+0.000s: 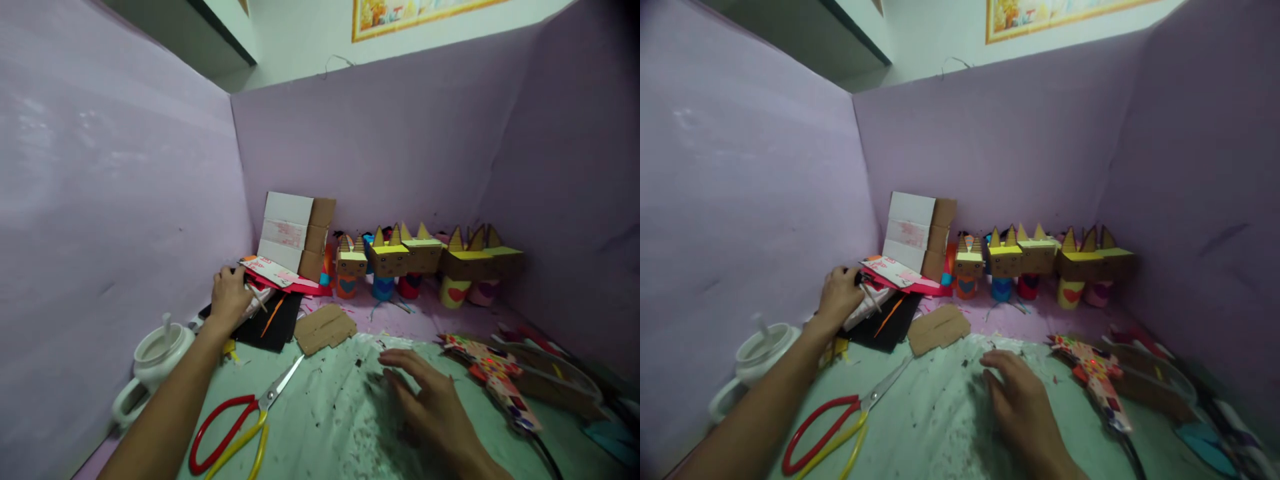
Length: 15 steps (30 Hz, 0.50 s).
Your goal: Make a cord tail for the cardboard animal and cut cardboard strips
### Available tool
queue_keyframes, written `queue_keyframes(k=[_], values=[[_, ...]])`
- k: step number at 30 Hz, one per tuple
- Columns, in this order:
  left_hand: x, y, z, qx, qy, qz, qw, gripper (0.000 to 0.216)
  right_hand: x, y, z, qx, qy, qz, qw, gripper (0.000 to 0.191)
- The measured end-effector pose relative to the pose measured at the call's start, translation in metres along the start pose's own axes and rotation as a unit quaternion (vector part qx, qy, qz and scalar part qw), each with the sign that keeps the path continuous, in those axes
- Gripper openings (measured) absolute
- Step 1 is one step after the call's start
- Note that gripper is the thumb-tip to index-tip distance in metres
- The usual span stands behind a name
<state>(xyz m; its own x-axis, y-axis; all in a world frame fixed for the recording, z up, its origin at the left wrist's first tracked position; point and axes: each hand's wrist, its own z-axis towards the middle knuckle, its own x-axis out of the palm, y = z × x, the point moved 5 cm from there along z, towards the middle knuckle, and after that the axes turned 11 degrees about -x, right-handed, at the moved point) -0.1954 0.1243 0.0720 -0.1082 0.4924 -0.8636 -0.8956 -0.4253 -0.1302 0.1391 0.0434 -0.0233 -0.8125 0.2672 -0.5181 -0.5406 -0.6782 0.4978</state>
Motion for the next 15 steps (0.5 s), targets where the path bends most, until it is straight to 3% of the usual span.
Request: queue_keyframes(k=[6,10,15], values=[[0.041,0.010,0.070,-0.075,0.042,0.031,0.996,0.042,-0.006,0.004,-0.001,-0.081,-0.009,-0.048,0.995,0.016],[0.065,0.012,0.089,-0.111,0.066,0.048,0.990,0.043,-0.012,-0.006,-0.003,-0.093,-0.004,-0.074,0.993,0.020],[0.069,0.003,0.104,-0.132,0.076,0.044,0.987,0.043,-0.017,-0.015,-0.006,-0.106,-0.003,-0.081,0.991,0.027]])
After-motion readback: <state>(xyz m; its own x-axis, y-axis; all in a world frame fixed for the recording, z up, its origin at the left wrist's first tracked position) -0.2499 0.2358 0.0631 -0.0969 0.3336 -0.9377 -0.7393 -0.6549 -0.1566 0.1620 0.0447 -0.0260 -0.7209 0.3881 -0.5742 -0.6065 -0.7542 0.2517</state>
